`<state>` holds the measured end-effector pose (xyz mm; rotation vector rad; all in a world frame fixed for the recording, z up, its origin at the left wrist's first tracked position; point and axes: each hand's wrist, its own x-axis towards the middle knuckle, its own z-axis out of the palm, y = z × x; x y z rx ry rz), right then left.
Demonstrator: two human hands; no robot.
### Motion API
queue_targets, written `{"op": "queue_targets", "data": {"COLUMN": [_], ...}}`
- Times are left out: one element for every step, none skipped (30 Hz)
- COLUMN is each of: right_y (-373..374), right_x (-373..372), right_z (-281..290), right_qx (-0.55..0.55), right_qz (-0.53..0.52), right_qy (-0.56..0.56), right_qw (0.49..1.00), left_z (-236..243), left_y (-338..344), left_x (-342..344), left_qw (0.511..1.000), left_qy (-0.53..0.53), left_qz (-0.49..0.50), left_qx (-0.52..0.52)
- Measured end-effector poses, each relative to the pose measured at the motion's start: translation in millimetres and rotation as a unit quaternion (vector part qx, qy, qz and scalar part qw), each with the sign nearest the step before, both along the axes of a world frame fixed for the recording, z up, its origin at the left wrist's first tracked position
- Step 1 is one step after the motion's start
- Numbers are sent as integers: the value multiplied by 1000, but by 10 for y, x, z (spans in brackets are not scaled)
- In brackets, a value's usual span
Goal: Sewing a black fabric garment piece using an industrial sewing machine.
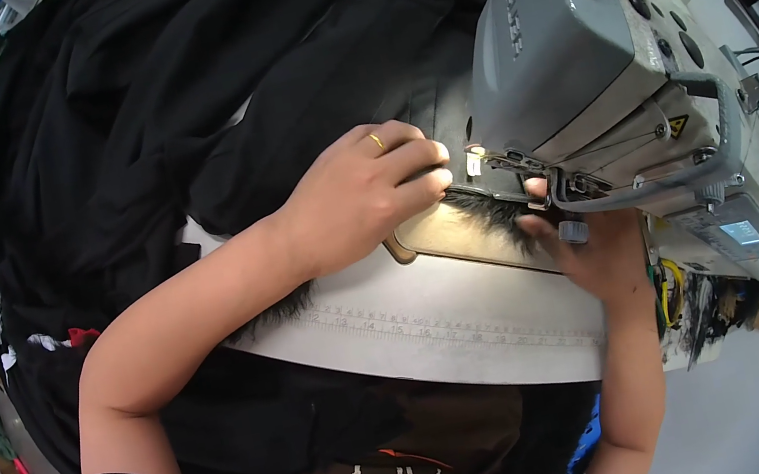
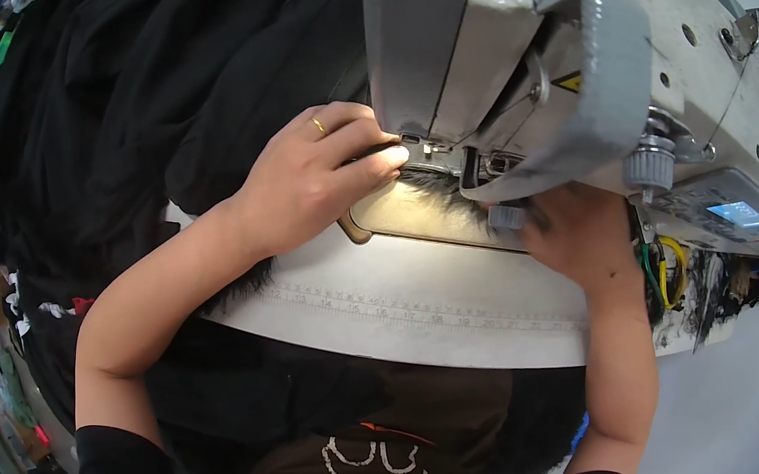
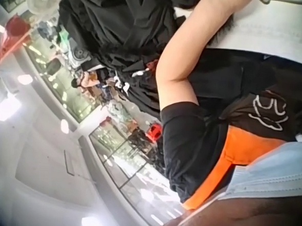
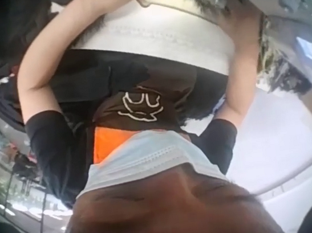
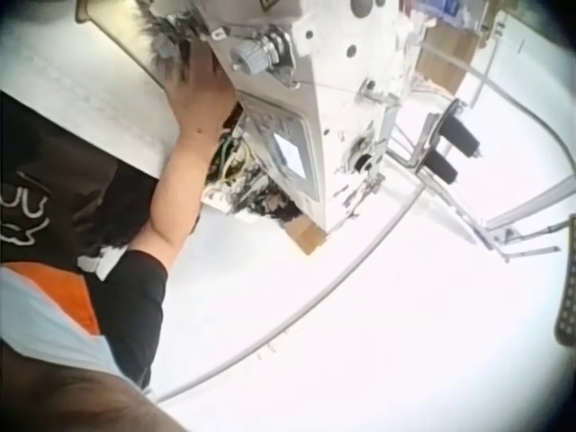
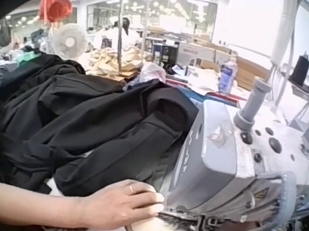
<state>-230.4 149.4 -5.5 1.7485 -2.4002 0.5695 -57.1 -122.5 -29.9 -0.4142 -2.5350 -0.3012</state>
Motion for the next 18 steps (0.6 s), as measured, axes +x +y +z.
{"op": "queue_targets", "data": {"right_y": [-64,-107,-128,-123,-126,-138,-139,-125,-106,-95,-82,-68,-50,-39,-34,-10,15,37], "right_x": [42,77,90,82,66,46,35,30,25,11,-10,-38,-63,-90,-117,-137,-154,-168], "right_z": [-50,-151,-248,-339,-371,-393,-406,-412,-410,-397,-355,-292,-263,-270,-279,-280,-299,-329], "right_qx": [-1,8,17,38,38,13,-13,-13,9,30,28,93,156,155,121,89,89,73], "right_qz": [3,22,42,7,6,16,25,24,25,27,26,2,-23,-25,-16,-8,-10,-1], "right_qy": [-1,17,34,6,5,-14,-33,-34,-39,-43,-43,-76,-108,-109,-123,-137,-137,-129], "right_qw": [1000,1000,998,999,999,1000,999,999,999,998,998,993,981,982,985,987,986,989], "left_z": [-10,-32,-39,-6,-3,-3,4,27,60,85,78,51,28,12,-4,-13,-12,-7], "left_y": [13,46,74,96,95,83,71,58,45,32,16,-4,-13,-19,-32,-33,-37,-46], "left_x": [6,3,12,41,68,97,123,134,138,132,111,82,60,55,59,62,65,68], "left_qw": [1000,1000,999,1000,1000,1000,999,999,999,998,998,997,997,997,998,999,999,999], "left_qy": [-1,7,14,3,1,-10,-21,-23,-40,-56,-56,-58,-60,-60,-47,-34,-34,-31], "left_qz": [3,9,16,20,20,25,30,29,35,42,41,38,34,32,17,1,-2,-6], "left_qx": [-1,-14,-28,-19,-20,-12,-5,-6,-3,-2,-4,-15,-27,-28,-24,-16,-16,-28]}}
